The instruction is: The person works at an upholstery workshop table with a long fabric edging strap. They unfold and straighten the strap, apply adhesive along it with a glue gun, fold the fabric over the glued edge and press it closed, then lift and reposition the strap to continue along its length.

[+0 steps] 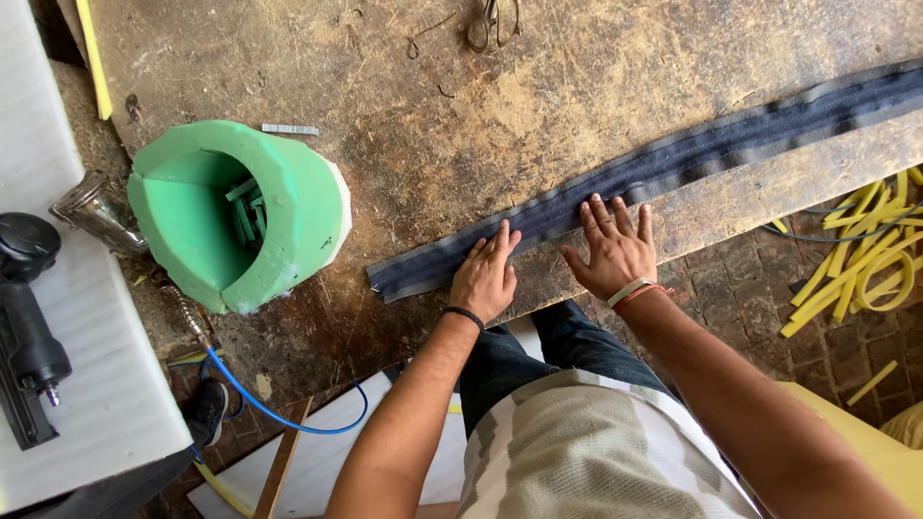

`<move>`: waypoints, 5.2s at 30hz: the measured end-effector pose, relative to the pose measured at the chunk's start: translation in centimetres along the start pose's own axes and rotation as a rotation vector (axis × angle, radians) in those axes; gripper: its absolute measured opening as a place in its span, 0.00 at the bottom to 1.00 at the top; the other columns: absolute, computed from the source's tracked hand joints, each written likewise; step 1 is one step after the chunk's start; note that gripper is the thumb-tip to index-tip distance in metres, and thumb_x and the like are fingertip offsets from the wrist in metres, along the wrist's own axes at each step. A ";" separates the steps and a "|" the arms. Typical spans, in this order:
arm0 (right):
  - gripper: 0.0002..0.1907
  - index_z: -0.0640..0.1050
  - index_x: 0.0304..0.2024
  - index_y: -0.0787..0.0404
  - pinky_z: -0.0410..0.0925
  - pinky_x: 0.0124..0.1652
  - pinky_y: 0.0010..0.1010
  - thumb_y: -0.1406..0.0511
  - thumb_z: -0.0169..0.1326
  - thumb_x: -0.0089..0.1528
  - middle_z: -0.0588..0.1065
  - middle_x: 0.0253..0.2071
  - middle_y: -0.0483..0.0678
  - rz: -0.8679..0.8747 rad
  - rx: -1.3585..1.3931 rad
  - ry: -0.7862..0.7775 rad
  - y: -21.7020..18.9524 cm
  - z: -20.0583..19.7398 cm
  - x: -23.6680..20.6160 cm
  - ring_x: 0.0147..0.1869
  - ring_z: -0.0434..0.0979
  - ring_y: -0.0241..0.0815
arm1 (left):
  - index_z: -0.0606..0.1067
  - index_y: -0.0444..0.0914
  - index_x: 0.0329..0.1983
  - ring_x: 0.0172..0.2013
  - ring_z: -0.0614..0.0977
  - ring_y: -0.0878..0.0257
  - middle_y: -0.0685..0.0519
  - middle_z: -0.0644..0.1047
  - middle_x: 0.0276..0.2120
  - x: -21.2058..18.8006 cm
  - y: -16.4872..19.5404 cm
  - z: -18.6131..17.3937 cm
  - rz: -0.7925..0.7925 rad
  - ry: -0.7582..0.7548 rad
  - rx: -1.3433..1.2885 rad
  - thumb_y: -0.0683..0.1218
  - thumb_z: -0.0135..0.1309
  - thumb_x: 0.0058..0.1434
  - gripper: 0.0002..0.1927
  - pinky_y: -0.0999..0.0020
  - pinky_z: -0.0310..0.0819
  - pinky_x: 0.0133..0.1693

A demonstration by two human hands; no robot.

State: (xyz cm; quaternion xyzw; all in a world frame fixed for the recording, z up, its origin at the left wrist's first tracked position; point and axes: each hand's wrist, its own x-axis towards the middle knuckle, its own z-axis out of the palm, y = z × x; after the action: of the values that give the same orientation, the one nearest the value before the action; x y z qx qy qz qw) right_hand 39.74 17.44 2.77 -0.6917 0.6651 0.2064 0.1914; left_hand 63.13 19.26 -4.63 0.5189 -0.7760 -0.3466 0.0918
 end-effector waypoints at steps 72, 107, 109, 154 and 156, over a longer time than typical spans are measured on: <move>0.13 0.77 0.48 0.67 0.71 0.53 0.44 0.65 0.59 0.64 0.79 0.46 0.53 0.358 2.491 -0.288 -14.3 5.3 1.5 0.50 0.78 0.51 | 0.81 0.37 0.33 0.33 0.85 0.51 0.44 0.82 0.30 -1.5 -4.2 -10.0 -0.368 -0.176 -0.196 0.54 0.73 0.47 0.20 0.56 0.77 0.39; 0.12 0.76 0.50 0.67 0.71 0.62 0.45 0.66 0.56 0.66 0.79 0.47 0.52 0.566 2.956 0.288 10.9 -1.5 -2.3 0.53 0.80 0.49 | 0.83 0.38 0.42 0.39 0.86 0.52 0.44 0.84 0.37 4.9 11.9 -7.3 -0.253 -0.430 0.039 0.58 0.70 0.50 0.23 0.58 0.77 0.44; 0.12 0.76 0.50 0.67 0.72 0.62 0.44 0.66 0.55 0.66 0.79 0.47 0.51 0.571 2.995 0.345 13.8 -1.4 -2.3 0.53 0.81 0.48 | 0.83 0.37 0.42 0.37 0.87 0.53 0.44 0.85 0.35 4.2 11.5 -7.4 -0.255 -0.424 -0.029 0.56 0.70 0.49 0.23 0.61 0.78 0.44; 0.16 0.78 0.49 0.63 0.68 0.59 0.64 0.61 0.59 0.62 0.81 0.45 0.51 0.630 3.034 1.008 52.9 -5.7 -8.5 0.51 0.83 0.51 | 0.83 0.34 0.42 0.31 0.81 0.66 0.53 0.85 0.32 30.0 23.1 8.0 -0.108 -0.761 -0.046 0.53 0.69 0.54 0.20 0.68 0.77 0.39; 0.16 0.78 0.50 0.62 0.69 0.60 0.61 0.61 0.60 0.63 0.81 0.46 0.52 0.504 3.054 1.084 56.8 -5.0 -9.4 0.52 0.82 0.52 | 0.83 0.35 0.41 0.31 0.82 0.65 0.53 0.85 0.31 31.5 21.8 8.0 -0.151 -0.771 0.038 0.54 0.70 0.52 0.20 0.67 0.77 0.40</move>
State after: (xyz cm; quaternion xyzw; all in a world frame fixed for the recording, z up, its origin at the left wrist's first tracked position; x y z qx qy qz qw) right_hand -17.14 20.23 12.65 -0.2594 -0.3151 0.8308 -0.3783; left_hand 28.95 0.29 -3.60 0.4081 -0.7194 -0.5074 -0.2418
